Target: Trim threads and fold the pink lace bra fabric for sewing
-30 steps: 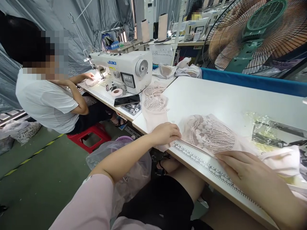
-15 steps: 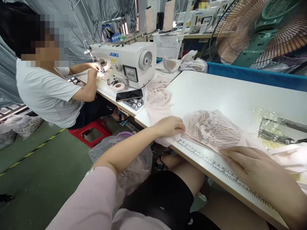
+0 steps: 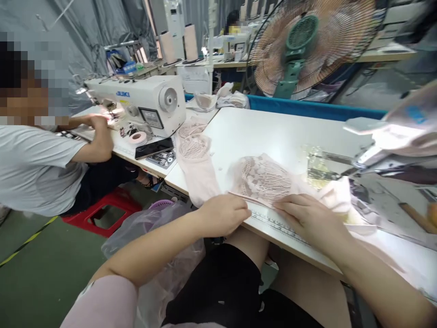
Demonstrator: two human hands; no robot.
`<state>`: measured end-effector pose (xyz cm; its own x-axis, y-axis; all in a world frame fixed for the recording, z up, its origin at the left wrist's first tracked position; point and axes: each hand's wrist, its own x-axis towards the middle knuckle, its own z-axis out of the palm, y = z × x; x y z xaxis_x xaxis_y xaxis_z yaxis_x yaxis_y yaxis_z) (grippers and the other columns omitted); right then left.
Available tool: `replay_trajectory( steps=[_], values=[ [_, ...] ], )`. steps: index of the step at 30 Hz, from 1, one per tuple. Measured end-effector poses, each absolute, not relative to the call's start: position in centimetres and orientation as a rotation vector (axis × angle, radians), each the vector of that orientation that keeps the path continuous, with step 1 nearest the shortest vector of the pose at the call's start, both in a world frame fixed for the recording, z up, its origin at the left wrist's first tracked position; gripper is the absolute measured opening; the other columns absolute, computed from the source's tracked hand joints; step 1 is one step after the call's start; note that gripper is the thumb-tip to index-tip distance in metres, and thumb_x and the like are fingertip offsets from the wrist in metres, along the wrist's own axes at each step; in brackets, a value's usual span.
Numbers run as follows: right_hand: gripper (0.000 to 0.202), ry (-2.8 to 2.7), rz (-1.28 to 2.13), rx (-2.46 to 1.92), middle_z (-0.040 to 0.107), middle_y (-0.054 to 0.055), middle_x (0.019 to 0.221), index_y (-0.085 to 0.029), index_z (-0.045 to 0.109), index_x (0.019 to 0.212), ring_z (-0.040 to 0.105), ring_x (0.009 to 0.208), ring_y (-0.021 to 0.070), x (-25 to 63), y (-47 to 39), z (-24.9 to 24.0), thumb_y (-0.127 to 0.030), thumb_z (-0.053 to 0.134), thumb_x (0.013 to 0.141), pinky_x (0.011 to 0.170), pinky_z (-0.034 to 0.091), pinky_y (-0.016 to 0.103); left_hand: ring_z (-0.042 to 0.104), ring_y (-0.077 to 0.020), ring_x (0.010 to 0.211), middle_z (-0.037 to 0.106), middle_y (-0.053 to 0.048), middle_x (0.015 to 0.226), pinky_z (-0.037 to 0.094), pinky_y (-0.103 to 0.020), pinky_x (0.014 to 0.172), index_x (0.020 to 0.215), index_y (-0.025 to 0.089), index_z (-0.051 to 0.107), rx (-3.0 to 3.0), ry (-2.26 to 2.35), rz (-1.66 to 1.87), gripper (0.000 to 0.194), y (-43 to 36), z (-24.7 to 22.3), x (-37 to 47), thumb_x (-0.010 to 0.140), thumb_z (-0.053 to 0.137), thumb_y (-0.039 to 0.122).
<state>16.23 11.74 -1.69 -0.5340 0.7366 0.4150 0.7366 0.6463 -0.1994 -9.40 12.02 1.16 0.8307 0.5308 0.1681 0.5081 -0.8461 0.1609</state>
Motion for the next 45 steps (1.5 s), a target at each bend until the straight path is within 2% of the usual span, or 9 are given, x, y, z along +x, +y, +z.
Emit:
replay_trajectory(
  steps=[3,5,10,15,20,24,30,35,45],
  values=[
    [0.033,-2.423,-0.012,-1.138,0.072,0.009,0.085,-0.019,0.071,0.085,0.064,0.080,0.0248,16.0,11.1,-1.3,-0.029,0.042,0.096,0.070,0.055,0.037,0.055,-0.0230,0.113,0.060,-0.014,0.125,0.043,-0.034,0.097,0.119,0.011,0.055,2.947,0.717,0.302,0.031,11.1,-0.1,-8.5,0.092,0.042,0.017],
    [0.031,-2.428,-0.014,-1.132,0.072,0.009,0.086,-0.018,0.071,0.088,0.065,0.080,0.0244,16.0,10.9,-1.2,-0.028,0.042,0.096,0.070,0.055,0.036,0.053,-0.0238,0.117,0.057,-0.014,0.129,0.042,-0.036,0.100,0.123,0.011,0.052,2.950,0.733,0.308,0.034,11.1,-0.7,-7.8,0.091,0.042,0.017],
    [0.030,-2.419,-0.026,-1.158,0.071,0.007,0.079,-0.018,0.066,0.087,0.065,0.071,0.0235,16.1,11.0,-0.8,-0.023,0.038,0.096,0.061,0.053,0.036,0.053,-0.0269,0.113,0.060,-0.013,0.123,0.043,-0.042,0.092,0.124,0.013,0.053,2.964,0.852,0.323,0.037,11.4,-1.0,-5.8,0.090,0.042,0.018],
    [0.026,-2.349,-0.046,-1.168,0.066,0.007,0.069,-0.018,0.060,0.081,0.062,0.064,0.0226,15.9,10.9,-0.6,-0.020,0.037,0.095,0.055,0.051,0.033,0.053,-0.0273,0.106,0.061,-0.011,0.117,0.042,-0.041,0.086,0.124,0.016,0.056,2.967,0.930,0.311,0.037,11.7,-0.7,-4.9,0.089,0.043,0.019],
    [0.028,-2.336,-0.064,-1.099,0.070,0.010,0.088,-0.019,0.063,0.080,0.064,0.080,0.0231,16.6,10.2,-0.9,-0.013,0.039,0.093,0.065,0.054,0.033,0.053,-0.0256,0.104,0.061,-0.009,0.115,0.041,-0.040,0.085,0.121,0.019,0.058,2.933,0.911,0.281,0.035,11.8,-0.4,-4.7,0.089,0.044,0.019],
    [0.028,-2.340,-0.096,-1.069,0.071,0.011,0.093,-0.019,0.069,0.083,0.062,0.088,0.0261,17.7,9.7,-0.9,-0.013,0.043,0.093,0.072,0.054,0.038,0.053,-0.0260,0.104,0.061,-0.009,0.115,0.041,-0.042,0.085,0.123,0.019,0.058,2.939,0.853,0.264,0.036,11.5,-0.5,-4.3,0.089,0.045,0.019],
    [0.027,-2.363,-0.064,-1.057,0.070,0.013,0.098,-0.014,0.071,0.090,0.060,0.093,0.0269,18.4,9.0,-1.1,-0.019,0.045,0.096,0.077,0.053,0.042,0.052,-0.0262,0.107,0.060,-0.010,0.119,0.042,-0.042,0.087,0.126,0.017,0.056,2.916,0.813,0.234,0.038,11.8,-0.4,-4.1,0.089,0.044,0.018],
    [0.029,-2.354,-0.052,-1.071,0.068,0.013,0.100,-0.014,0.071,0.091,0.060,0.093,0.0260,18.5,8.9,-1.3,-0.024,0.045,0.097,0.078,0.053,0.042,0.052,-0.0245,0.106,0.060,-0.008,0.119,0.042,-0.039,0.087,0.124,0.017,0.057,2.891,0.794,0.147,0.038,12.2,0.3,-3.9,0.090,0.043,0.015],
    [0.025,-2.399,-0.082,-1.050,0.066,0.014,0.102,-0.014,0.071,0.097,0.057,0.096,0.0281,18.3,8.4,-1.4,-0.017,0.046,0.095,0.077,0.051,0.043,0.051,-0.0232,0.108,0.060,-0.008,0.117,0.041,-0.037,0.083,0.128,0.019,0.052,3.138,0.695,0.045,0.034,12.2,0.7,-4.0,0.096,0.039,0.020]
  ],
)
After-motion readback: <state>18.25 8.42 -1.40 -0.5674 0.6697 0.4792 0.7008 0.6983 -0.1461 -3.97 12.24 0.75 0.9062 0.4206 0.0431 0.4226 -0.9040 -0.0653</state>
